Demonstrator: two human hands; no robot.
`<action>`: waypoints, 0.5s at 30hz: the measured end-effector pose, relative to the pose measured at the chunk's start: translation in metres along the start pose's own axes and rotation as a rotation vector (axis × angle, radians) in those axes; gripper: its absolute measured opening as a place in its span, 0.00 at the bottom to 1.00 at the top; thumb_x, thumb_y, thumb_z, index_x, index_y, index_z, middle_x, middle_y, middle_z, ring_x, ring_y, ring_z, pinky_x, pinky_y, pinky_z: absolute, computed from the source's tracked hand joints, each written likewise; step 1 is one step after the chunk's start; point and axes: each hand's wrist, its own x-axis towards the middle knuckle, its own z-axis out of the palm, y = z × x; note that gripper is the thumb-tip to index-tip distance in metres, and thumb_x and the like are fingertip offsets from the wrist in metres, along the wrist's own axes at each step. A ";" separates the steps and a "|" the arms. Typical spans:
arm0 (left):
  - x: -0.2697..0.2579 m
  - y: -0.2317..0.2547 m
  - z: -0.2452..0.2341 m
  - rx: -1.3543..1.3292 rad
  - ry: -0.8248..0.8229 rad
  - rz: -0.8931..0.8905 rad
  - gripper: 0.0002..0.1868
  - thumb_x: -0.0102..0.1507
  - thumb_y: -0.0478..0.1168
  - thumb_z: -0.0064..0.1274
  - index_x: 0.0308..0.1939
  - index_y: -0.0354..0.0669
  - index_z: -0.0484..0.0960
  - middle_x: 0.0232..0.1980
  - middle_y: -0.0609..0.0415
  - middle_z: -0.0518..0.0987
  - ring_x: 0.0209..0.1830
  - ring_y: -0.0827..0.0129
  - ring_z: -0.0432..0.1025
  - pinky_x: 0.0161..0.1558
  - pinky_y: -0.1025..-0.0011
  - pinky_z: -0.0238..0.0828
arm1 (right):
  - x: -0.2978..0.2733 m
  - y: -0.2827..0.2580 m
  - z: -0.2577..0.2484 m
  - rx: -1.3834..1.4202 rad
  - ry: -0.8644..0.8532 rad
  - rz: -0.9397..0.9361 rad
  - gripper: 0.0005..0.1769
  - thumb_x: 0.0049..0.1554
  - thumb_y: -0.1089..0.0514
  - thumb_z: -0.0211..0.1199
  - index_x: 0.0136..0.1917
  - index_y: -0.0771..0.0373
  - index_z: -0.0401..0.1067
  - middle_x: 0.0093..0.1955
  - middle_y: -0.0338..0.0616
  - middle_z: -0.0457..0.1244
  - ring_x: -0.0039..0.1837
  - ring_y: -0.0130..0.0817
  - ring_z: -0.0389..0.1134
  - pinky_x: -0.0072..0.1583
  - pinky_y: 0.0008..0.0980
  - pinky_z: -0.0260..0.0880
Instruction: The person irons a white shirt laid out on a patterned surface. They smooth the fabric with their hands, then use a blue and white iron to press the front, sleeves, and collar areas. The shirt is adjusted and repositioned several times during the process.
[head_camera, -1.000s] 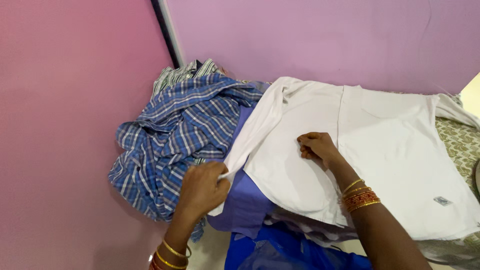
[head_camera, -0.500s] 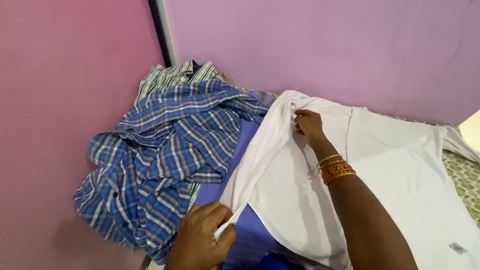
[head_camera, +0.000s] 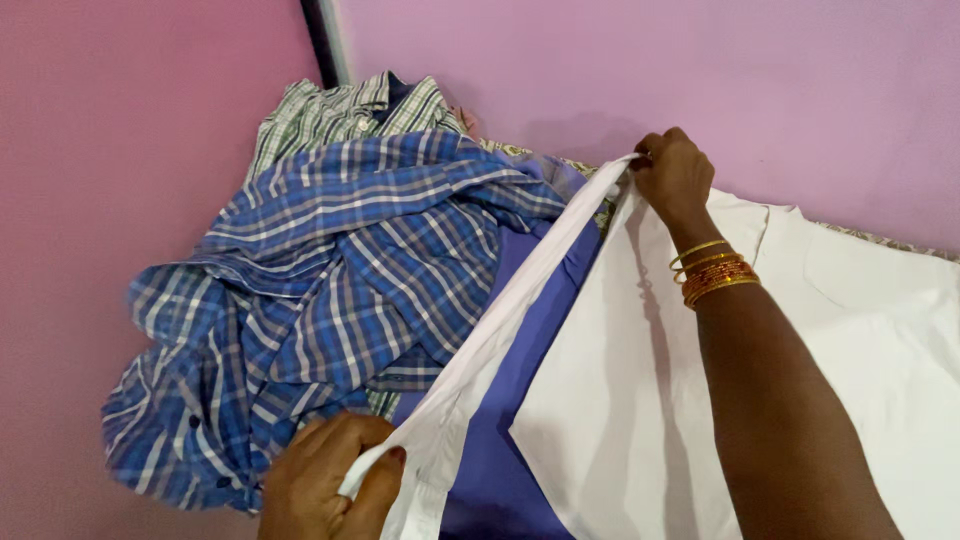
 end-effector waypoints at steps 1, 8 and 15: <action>-0.003 -0.003 0.004 -0.009 -0.010 -0.045 0.06 0.48 0.33 0.62 0.28 0.39 0.83 0.25 0.51 0.84 0.21 0.67 0.79 0.29 0.64 0.71 | 0.003 0.003 -0.001 -0.012 -0.003 -0.049 0.06 0.57 0.55 0.70 0.49 0.54 0.81 0.49 0.46 0.66 0.48 0.48 0.70 0.47 0.47 0.70; -0.008 -0.041 0.015 -0.109 -0.396 0.157 0.09 0.61 0.41 0.61 0.43 0.44 0.85 0.32 0.55 0.86 0.29 0.70 0.80 0.39 0.60 0.69 | 0.012 0.005 0.011 0.252 -0.129 0.117 0.07 0.56 0.58 0.69 0.49 0.52 0.82 0.46 0.42 0.70 0.45 0.40 0.72 0.49 0.40 0.72; -0.018 -0.024 0.040 0.064 -0.181 0.480 0.13 0.61 0.45 0.60 0.44 0.42 0.85 0.29 0.55 0.83 0.27 0.69 0.79 0.37 0.60 0.68 | 0.008 0.014 0.034 0.449 -0.176 0.168 0.09 0.54 0.62 0.67 0.49 0.54 0.82 0.45 0.42 0.69 0.46 0.36 0.71 0.53 0.36 0.72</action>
